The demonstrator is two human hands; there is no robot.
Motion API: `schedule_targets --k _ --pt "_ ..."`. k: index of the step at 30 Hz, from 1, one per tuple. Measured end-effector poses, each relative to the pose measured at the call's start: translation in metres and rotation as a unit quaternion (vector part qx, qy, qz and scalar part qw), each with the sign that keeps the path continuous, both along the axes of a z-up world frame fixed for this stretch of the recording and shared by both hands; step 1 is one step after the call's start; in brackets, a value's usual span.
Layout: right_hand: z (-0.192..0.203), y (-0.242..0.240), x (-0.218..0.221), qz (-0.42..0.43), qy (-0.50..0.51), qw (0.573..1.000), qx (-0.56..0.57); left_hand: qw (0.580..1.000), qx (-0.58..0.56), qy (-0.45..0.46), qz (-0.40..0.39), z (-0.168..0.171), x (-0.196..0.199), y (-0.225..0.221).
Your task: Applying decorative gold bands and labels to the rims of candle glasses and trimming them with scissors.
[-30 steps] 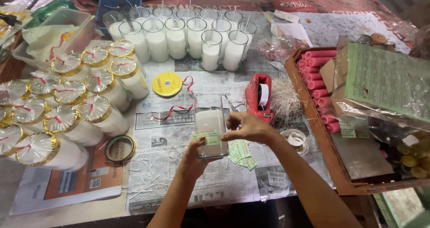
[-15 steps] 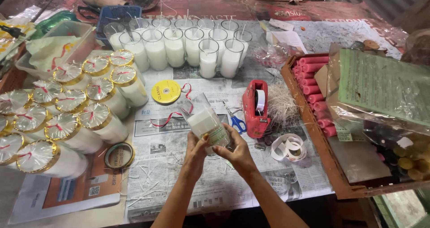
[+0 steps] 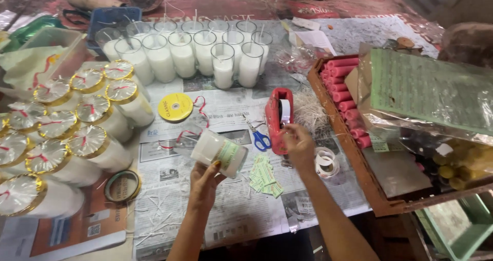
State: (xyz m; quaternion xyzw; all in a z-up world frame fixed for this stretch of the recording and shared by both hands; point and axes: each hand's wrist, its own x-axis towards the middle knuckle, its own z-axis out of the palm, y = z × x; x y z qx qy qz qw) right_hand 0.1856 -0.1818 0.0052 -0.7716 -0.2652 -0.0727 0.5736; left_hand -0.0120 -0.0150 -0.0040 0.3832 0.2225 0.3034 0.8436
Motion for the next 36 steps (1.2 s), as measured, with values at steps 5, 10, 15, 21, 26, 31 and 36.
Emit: schedule_targets --k 5,10,15,21,26,31,36 --pt "-0.065 -0.022 0.099 -0.065 0.296 0.947 -0.106 1.000 -0.008 0.007 0.004 -0.006 0.001 0.000" --pt "-0.066 -0.010 0.106 -0.015 0.399 0.912 -0.093 1.000 -0.014 0.011 0.003 0.009 0.003 -0.008" --pt "0.010 0.004 0.036 -0.103 0.401 0.903 0.118 1.000 -0.008 0.012 0.009 0.018 0.005 -0.012" --pt "-0.089 -0.009 0.039 -0.125 0.246 0.955 0.105 1.000 0.006 0.012 0.015 0.016 0.009 -0.010" --pt "-0.098 -0.012 0.036 -0.114 0.343 0.923 0.135 1.000 0.017 0.018 0.016 0.014 0.009 -0.005" --pt "-0.101 -0.007 0.026 -0.104 0.431 0.880 0.167 0.999 0.023 0.015 0.024 0.010 0.006 -0.003" --pt "-0.092 0.013 -0.011 0.025 0.512 0.844 0.158 0.999 0.021 0.005 0.040 0.019 0.007 -0.009"
